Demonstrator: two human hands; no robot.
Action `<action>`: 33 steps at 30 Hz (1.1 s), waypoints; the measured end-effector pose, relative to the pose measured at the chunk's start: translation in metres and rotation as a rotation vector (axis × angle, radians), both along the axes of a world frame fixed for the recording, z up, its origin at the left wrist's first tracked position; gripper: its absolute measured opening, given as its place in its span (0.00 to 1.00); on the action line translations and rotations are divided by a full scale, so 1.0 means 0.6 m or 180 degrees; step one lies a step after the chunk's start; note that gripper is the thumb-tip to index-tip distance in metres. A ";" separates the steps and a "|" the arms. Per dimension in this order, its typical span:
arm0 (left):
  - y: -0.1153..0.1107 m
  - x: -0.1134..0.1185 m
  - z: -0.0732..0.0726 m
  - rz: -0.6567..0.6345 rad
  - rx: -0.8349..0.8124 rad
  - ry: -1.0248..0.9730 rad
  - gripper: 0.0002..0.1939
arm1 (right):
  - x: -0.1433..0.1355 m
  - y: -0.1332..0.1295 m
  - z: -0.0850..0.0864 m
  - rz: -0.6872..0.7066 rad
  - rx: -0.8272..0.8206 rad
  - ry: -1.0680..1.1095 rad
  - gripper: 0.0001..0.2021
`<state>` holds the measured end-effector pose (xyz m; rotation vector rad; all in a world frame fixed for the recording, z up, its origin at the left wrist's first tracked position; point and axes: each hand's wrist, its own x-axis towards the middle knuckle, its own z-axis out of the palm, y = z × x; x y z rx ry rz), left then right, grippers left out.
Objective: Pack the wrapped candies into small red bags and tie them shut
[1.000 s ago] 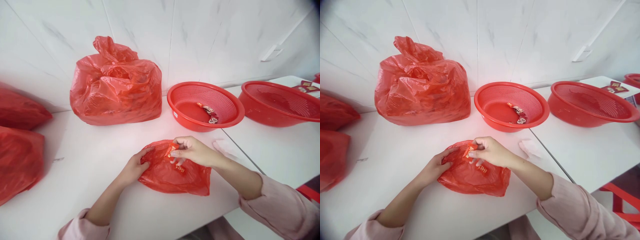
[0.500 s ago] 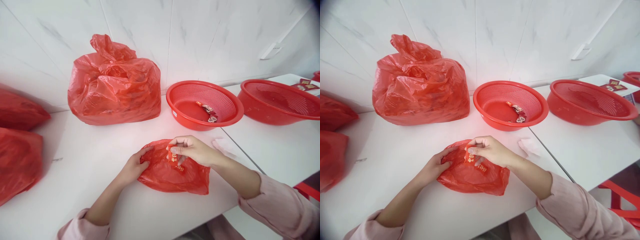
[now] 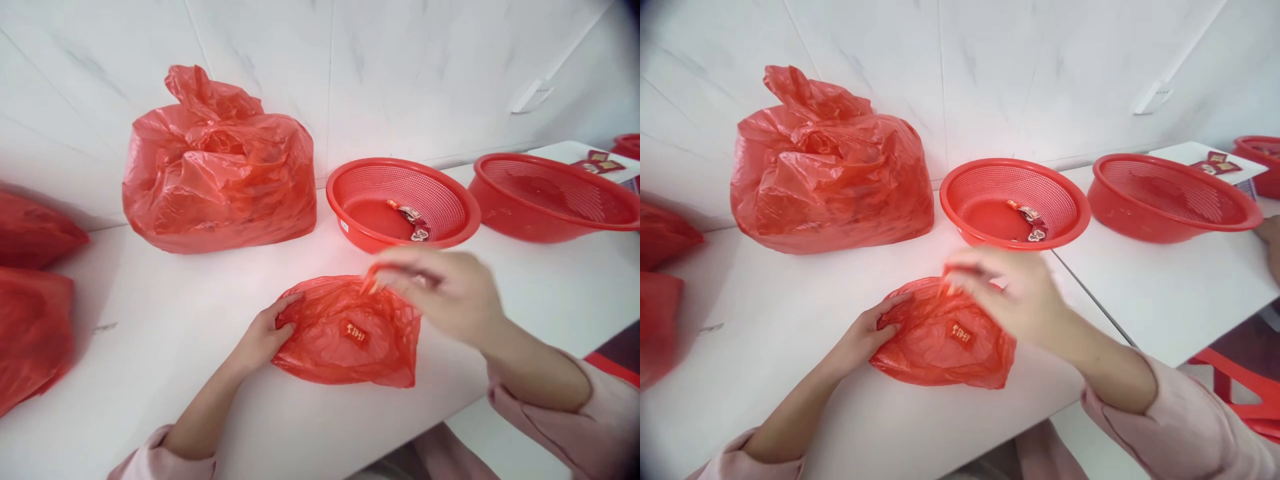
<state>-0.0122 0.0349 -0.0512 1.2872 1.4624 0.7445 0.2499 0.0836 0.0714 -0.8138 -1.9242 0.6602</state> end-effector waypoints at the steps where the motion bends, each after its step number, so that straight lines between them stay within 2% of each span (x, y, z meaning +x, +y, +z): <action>1: 0.000 0.000 0.001 0.0011 -0.0026 0.0015 0.32 | 0.000 0.000 -0.005 -0.0243 -0.0041 0.0116 0.05; 2: -0.001 0.001 0.001 0.0006 -0.0051 0.0014 0.32 | 0.000 0.001 -0.012 -0.0335 -0.0087 0.0120 0.05; 3: -0.001 0.001 0.002 -0.0010 -0.0061 -0.0008 0.32 | 0.000 0.001 -0.019 -0.0221 -0.0144 -0.0018 0.05; 6: 0.000 0.002 0.004 -0.0013 -0.0006 -0.0042 0.32 | -0.001 0.007 -0.039 0.0508 -0.0487 -0.0705 0.07; 9: 0.001 0.002 0.004 -0.0006 0.0013 0.0073 0.32 | -0.002 0.019 -0.057 0.0363 -0.0845 -0.0713 0.11; 11: 0.001 0.002 0.004 -0.0019 0.0013 0.0103 0.32 | 0.000 0.028 -0.062 0.0427 -0.0945 -0.0870 0.12; 14: 0.001 0.002 0.003 -0.0009 0.0016 0.0112 0.32 | 0.006 0.039 -0.049 0.0218 -0.0822 -0.0814 0.13; 17: 0.000 0.002 0.003 -0.0003 -0.0052 0.0126 0.31 | 0.016 0.063 -0.016 -0.0176 -0.0553 -0.0755 0.12; 19: 0.000 0.002 0.004 0.0005 -0.0087 0.0134 0.31 | 0.026 0.100 0.003 -0.0329 -0.0379 -0.1038 0.11; 21: 0.000 0.002 0.005 0.0006 -0.0083 0.0139 0.31 | 0.040 0.158 0.011 -0.0524 -0.0239 -0.1477 0.12; 24: 0.001 0.002 0.006 -0.0015 -0.0053 0.0119 0.32 | 0.066 0.271 0.005 -0.0908 -0.0241 -0.2451 0.14; 26: 0.001 0.002 0.006 -0.0014 -0.0078 0.0090 0.32 | 0.082 0.343 -0.004 -0.1052 -0.0505 -0.3335 0.16; 28: 0.001 0.000 0.005 -0.0006 -0.0131 0.0068 0.33 | 0.093 0.400 -0.014 -0.1104 -0.0663 -0.3717 0.20; 30: 0.001 -0.002 0.003 -0.0006 -0.0148 0.0057 0.33 | 0.097 0.439 -0.024 -0.1094 -0.0732 -0.3837 0.23; 33: 0.004 -0.005 -0.004 0.0000 -0.0132 0.0022 0.32 | 0.092 0.471 -0.044 -0.0958 -0.0733 -0.3853 0.26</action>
